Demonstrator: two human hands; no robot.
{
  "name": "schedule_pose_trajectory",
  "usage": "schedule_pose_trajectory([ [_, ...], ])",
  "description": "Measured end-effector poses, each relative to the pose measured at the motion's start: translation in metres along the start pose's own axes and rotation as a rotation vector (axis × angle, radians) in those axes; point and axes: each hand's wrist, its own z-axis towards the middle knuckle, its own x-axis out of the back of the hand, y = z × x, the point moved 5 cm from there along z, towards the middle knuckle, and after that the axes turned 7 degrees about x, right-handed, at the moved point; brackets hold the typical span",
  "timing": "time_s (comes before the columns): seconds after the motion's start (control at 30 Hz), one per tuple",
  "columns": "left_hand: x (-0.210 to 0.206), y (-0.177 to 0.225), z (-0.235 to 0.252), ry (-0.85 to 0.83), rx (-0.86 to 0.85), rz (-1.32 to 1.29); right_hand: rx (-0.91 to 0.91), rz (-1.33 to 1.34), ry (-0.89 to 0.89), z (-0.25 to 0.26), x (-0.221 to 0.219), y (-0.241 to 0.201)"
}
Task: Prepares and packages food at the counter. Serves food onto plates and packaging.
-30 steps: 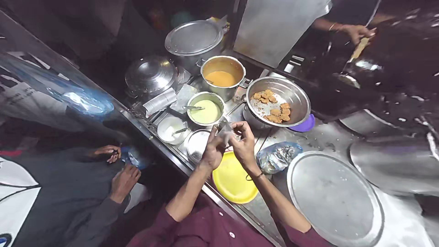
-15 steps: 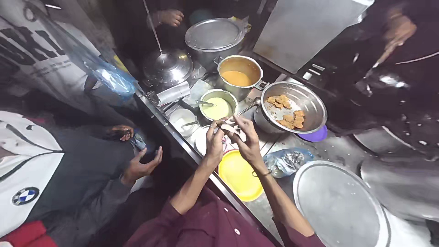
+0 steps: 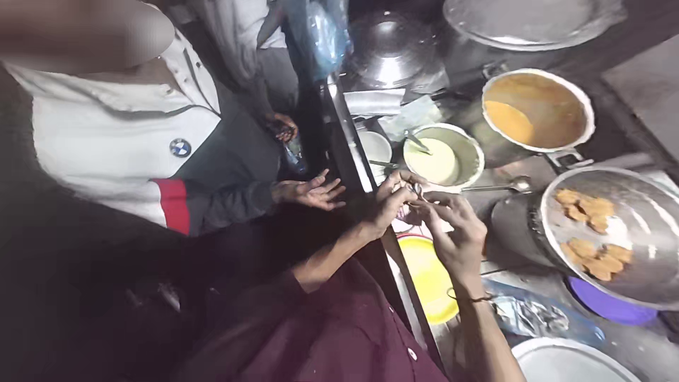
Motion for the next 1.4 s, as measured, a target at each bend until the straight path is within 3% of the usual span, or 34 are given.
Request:
schedule_pose_trajectory([
  [0.13,0.019,0.002,-0.012,0.072,-0.018,0.075,-0.202,0.163,-0.161,0.026,-0.008,0.003],
  [0.23,0.034,0.001,-0.013,0.121,-0.014,0.122,-0.289,0.144,-0.315,0.042,-0.017,0.009],
  [0.33,0.045,0.000,-0.015,0.189,-0.019,0.071,-0.010,-0.184,-0.345,0.050,-0.040,-0.011],
  [0.43,0.060,0.028,-0.017,0.210,-0.066,0.065,0.336,-0.405,-0.237,0.046,-0.066,-0.032],
  [0.5,0.074,0.045,-0.022,0.327,-0.055,0.071,0.352,-0.304,-0.252,0.047,-0.080,-0.037],
  [0.57,0.092,0.051,-0.026,0.501,-0.030,0.006,0.246,-0.159,-0.365,0.057,-0.096,-0.037],
  [0.63,0.108,0.050,-0.030,0.553,-0.009,-0.055,0.214,-0.156,-0.456,0.060,-0.110,-0.037],
  [0.77,0.123,0.061,-0.046,0.377,-0.099,-0.141,0.365,-0.156,-0.382,0.077,-0.126,-0.045],
  [0.83,0.130,0.075,-0.057,0.313,-0.100,-0.040,0.457,-0.138,-0.353,0.088,-0.132,-0.052],
  [0.9,0.130,0.100,-0.076,0.356,-0.148,0.212,0.547,-0.092,-0.284,0.098,-0.141,-0.060],
  [1.0,0.124,0.143,-0.116,0.624,-0.384,0.682,0.621,-0.095,-0.335,0.111,-0.170,-0.061],
  [1.1,0.141,0.161,-0.138,0.805,-0.652,0.877,0.666,-0.087,-0.433,0.115,-0.204,-0.058],
  [1.2,0.163,0.162,-0.132,0.852,-0.632,0.944,0.656,-0.065,-0.489,0.120,-0.228,-0.061],
  [1.4,0.170,0.152,-0.087,0.736,-0.518,0.908,0.630,-0.245,-0.604,0.112,-0.273,-0.034],
])
